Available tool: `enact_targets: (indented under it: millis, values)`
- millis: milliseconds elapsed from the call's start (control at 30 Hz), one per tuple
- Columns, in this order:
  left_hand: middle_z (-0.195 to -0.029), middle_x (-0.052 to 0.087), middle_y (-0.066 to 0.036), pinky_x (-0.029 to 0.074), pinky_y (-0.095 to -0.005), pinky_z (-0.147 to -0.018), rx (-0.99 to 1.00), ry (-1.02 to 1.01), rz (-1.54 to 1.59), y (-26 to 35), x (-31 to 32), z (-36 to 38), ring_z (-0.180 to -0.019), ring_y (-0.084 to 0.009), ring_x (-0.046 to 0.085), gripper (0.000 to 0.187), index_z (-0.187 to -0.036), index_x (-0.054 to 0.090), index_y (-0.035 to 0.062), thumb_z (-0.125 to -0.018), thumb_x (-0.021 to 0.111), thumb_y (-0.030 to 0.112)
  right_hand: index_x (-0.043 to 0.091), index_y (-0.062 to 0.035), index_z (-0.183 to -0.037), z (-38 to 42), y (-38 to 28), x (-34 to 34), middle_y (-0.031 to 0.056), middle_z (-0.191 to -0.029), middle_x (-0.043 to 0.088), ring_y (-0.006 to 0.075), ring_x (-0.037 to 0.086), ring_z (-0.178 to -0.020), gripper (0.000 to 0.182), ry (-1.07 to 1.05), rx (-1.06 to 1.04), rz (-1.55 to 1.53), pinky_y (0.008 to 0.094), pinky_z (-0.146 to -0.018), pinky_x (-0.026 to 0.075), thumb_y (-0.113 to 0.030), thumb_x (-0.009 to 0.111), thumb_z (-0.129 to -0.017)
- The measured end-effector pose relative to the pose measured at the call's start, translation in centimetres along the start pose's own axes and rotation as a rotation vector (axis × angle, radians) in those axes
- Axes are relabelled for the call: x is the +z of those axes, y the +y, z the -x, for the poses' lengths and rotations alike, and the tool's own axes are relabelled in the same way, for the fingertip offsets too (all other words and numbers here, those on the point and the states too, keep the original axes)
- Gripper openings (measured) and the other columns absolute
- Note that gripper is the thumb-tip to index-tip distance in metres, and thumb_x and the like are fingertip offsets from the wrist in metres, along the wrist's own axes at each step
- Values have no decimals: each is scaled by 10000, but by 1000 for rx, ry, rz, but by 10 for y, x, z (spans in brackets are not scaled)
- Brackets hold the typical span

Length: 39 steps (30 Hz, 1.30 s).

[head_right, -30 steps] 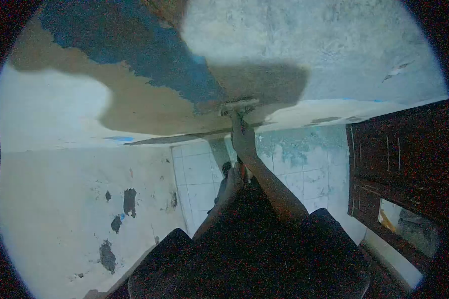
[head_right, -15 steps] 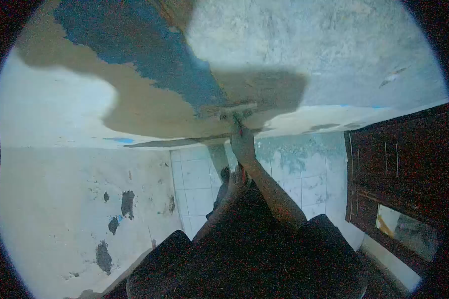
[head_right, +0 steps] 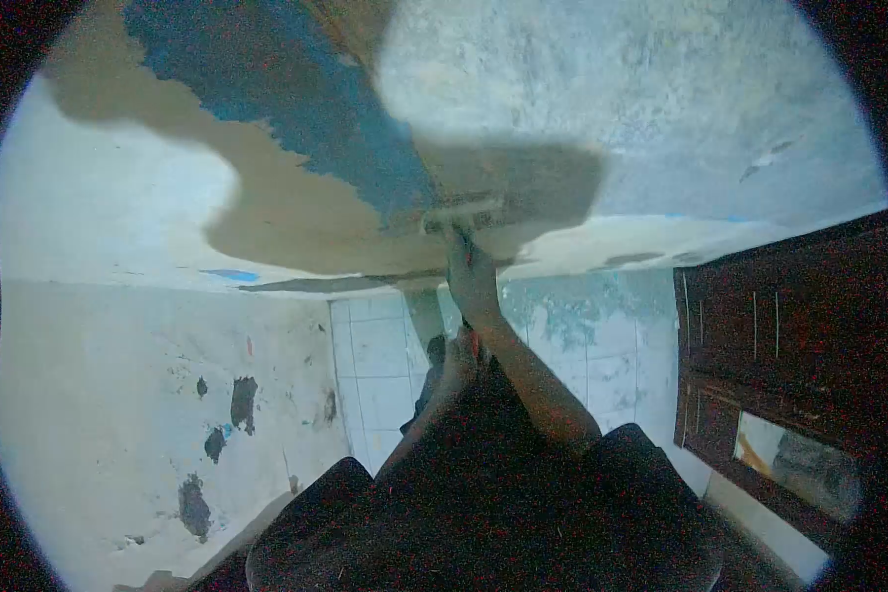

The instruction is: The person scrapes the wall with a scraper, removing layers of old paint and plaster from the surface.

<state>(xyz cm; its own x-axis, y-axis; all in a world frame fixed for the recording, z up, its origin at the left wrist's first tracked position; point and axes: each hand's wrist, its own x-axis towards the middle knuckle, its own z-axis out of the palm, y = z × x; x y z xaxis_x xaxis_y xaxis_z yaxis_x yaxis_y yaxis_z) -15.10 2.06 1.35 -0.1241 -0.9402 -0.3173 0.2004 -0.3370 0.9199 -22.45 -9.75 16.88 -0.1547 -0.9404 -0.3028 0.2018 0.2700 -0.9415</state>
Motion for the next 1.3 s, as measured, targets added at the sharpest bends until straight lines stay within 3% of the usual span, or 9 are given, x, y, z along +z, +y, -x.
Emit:
enact_targets:
  millis: [67, 200, 300, 733, 867, 933, 1133, 1200, 1300]
  values:
    - [-537, 474, -51, 333, -312, -412, -166, 134, 248, 1, 3, 1, -443, -159, 453, 496, -727, 499, 11, -939, 305, 415, 592, -29, -876, -10, 39, -7, -42, -507, 325, 68, 315, -445, 372, 80, -130, 106, 248, -425, 271, -373, 458, -920]
    - [-611, 496, -76, 337, -322, -426, 417, 62, -375, -25, -1, 2, -441, -164, 435, 449, -835, 516, -2, -944, 325, 389, 493, -49, -690, 6, -18, -4, -36, -511, 320, 66, 310, -458, 407, 20, -60, 61, 251, -434, 263, -380, 452, -923]
    - [-633, 506, -69, 380, -330, -504, -76, -102, 19, -17, -2, -6, -576, -184, 498, 491, -827, 517, 6, -942, 301, 431, 504, -42, -706, -5, 12, -7, -39, -518, 332, 59, 317, -469, 384, 44, 2, -11, 250, -434, 265, -359, 469, -920]
    - [-539, 490, -61, 346, -312, -405, -32, 108, 29, -10, 3, 8, -458, -160, 481, 525, -781, 528, 10, -932, 304, 459, 584, 0, -924, -2, -1, 3, -7, -558, 398, 92, 380, -544, 398, -83, -98, 99, 262, -509, 336, -373, 444, -926]
    - [-569, 502, -63, 351, -308, -410, 875, 206, -952, -40, -7, -24, -463, -153, 474, 479, -776, 519, 8, -921, 378, 442, 586, 4, -981, -15, 41, 0, -11, -570, 411, 80, 389, -564, 394, -51, -83, 94, 262, -517, 338, -363, 455, -923]
    - [-556, 496, -79, 339, -323, -402, -46, -65, 83, -39, -11, -5, -441, -175, 466, 460, -742, 511, 17, -928, 358, 409, 582, 15, -951, -9, 27, 5, -11, -575, 411, 77, 391, -569, 403, 3, -151, 114, 263, -511, 332, -368, 461, -917]
    - [-534, 480, -102, 380, -363, -489, 353, 29, -642, -15, -4, 9, -501, -239, 493, 465, -687, 491, 9, -932, 342, 376, 483, -9, -661, -14, 44, 0, 27, -514, 364, 106, 385, -530, 515, -6, -29, 232, 299, -513, 342, -460, 424, -904]
    - [-505, 482, -112, 382, -399, -511, 168, 300, -535, -17, -4, 5, -497, -248, 492, 475, -653, 488, 7, -932, 339, 361, 489, -16, -664, -7, 33, 6, 27, -518, 364, 108, 384, -545, 509, -9, -40, 141, 304, -531, 340, -462, 430, -901]
    - [-521, 485, -94, 366, -384, -472, 166, 97, -361, -8, -3, 9, -466, -217, 479, 492, -642, 482, 22, -933, 332, 388, 546, -12, -751, -6, 31, -2, 24, -525, 393, 109, 405, -531, 482, -35, -80, 256, 304, -515, 345, -457, 435, -901]
